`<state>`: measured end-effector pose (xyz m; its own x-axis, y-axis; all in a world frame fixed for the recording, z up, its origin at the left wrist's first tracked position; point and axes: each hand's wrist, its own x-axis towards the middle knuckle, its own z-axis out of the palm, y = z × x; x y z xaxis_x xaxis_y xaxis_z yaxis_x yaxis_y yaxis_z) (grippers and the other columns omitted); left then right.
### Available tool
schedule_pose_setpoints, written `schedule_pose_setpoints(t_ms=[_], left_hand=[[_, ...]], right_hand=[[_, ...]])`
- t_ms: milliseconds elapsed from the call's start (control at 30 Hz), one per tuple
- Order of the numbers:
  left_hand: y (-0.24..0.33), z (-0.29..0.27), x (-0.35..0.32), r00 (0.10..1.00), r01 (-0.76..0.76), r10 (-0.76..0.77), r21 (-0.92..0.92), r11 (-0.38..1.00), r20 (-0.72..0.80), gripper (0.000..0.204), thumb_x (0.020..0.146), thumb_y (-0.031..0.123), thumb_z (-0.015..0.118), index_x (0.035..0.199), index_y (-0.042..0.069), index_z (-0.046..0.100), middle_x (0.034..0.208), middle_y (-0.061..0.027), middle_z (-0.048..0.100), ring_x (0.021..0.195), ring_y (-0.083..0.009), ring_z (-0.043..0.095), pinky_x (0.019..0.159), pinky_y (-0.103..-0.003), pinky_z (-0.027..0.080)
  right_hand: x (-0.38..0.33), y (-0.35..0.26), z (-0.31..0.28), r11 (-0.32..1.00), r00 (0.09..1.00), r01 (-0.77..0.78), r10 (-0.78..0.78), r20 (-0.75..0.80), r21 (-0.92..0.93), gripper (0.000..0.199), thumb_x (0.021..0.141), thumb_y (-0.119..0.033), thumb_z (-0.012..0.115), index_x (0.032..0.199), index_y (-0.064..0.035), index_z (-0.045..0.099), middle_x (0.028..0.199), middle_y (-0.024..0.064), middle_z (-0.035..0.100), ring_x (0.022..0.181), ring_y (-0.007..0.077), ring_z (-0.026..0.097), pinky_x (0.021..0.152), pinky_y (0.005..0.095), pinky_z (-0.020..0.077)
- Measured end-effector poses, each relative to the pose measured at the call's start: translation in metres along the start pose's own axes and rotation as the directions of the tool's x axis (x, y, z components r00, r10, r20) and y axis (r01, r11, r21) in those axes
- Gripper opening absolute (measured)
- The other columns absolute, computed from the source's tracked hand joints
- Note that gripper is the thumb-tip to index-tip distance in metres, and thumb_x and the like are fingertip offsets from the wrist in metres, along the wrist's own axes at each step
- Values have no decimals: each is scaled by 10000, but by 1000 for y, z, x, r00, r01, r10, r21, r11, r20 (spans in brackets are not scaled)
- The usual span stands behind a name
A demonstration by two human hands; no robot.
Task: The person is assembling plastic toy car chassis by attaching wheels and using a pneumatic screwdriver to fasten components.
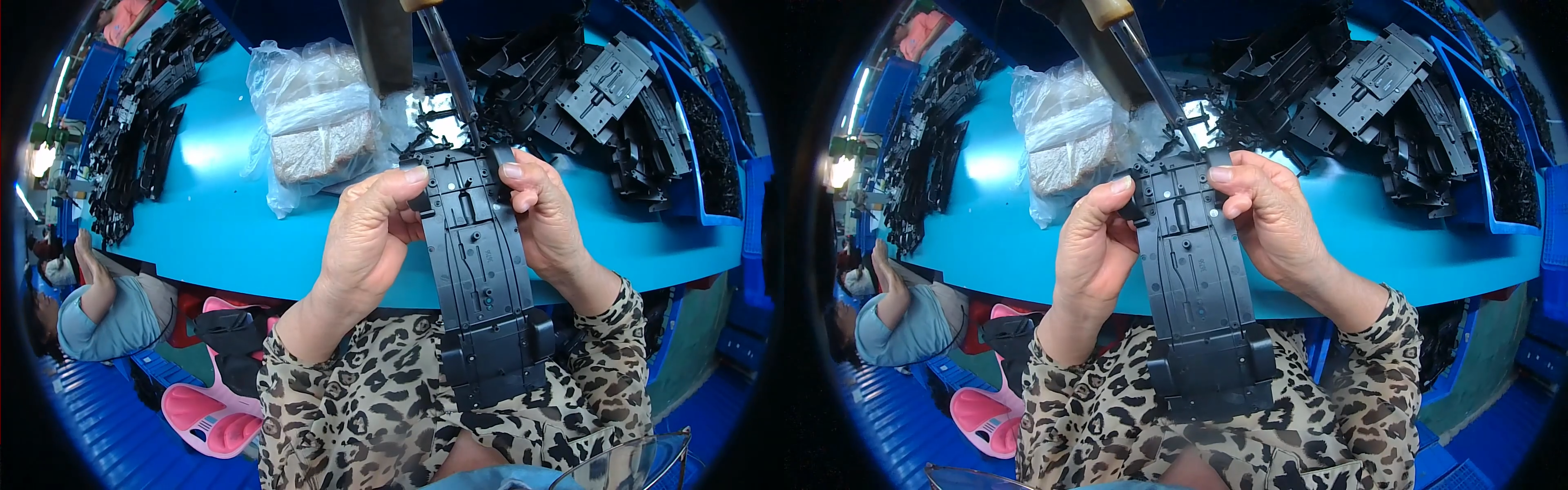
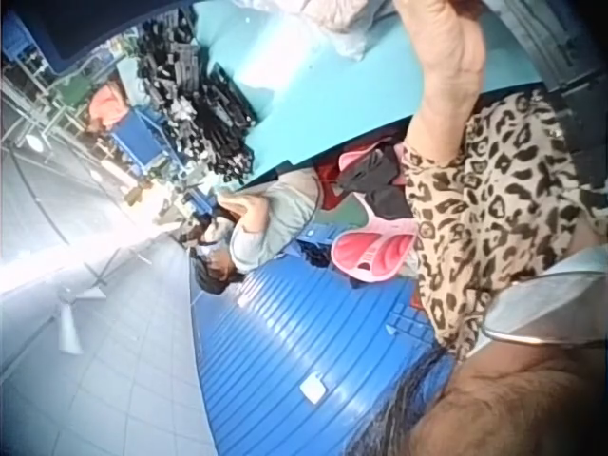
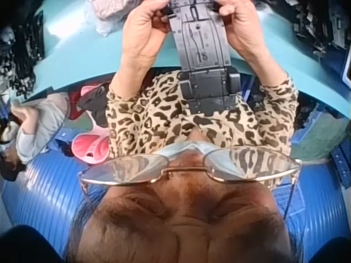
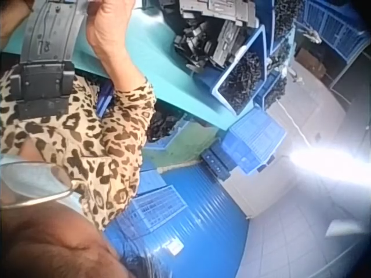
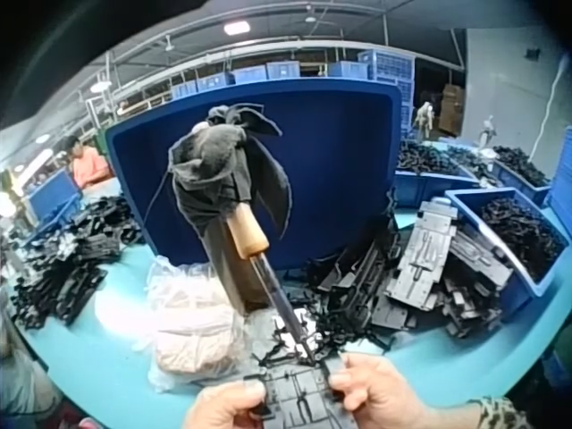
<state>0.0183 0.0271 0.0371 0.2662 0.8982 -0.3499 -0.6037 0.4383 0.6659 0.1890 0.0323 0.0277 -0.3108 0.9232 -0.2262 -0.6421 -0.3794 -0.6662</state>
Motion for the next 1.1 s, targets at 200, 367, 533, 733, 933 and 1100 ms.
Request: schedule_pose_setpoints(t_ms=[200,367,533,733,933,1100], left_hand=[[0,1,0,1000,7,-7,10,1000,-8,161,780,170,527,782,15,569,739,-45,577,638,-103,548,585,-263,472],[0,0,-1,1000,-1,2,30,1000,-10,163,783,168,523,764,12,564,729,-46,576,631,-106,550,582,-259,468],[1,2,-1,999,-30,29,54,998,16,163,783,160,524,752,4,558,723,-53,579,608,-112,559,551,-247,464],[4,7,0,999,-40,38,78,996,31,166,780,150,527,736,-8,549,713,-60,578,581,-103,554,529,-228,457],[5,6,-1,999,-39,36,137,990,21,169,781,151,526,734,-10,549,708,-62,578,571,-95,547,516,-221,449],[7,10,-1,1000,-29,28,124,992,14,172,782,153,525,730,-10,547,704,-66,578,570,-96,549,515,-217,446]], right_hand=[[-1,0,-1,1000,1000,8,-8,-10,-20,87,768,-97,533,808,-22,517,669,-47,489,503,-38,381,494,87,339],[-2,1,-2,1000,1000,16,-17,-3,-6,89,765,-97,537,807,-20,519,656,-52,489,501,-37,387,497,90,343],[-2,0,1,1000,1000,-2,3,-10,21,80,762,-91,535,806,-26,516,637,-66,478,488,-36,392,507,91,347],[0,0,-2,1000,999,4,-4,-44,5,73,761,-88,534,797,-29,513,623,-69,472,484,-35,390,511,95,350],[0,0,-1,1000,999,-18,18,-50,-1,67,758,-91,538,781,-33,514,623,-70,470,478,-32,383,500,98,338],[1,0,-9,1000,997,3,-2,-79,19,63,763,-94,531,766,-32,519,628,-63,472,476,-25,379,482,104,315]])
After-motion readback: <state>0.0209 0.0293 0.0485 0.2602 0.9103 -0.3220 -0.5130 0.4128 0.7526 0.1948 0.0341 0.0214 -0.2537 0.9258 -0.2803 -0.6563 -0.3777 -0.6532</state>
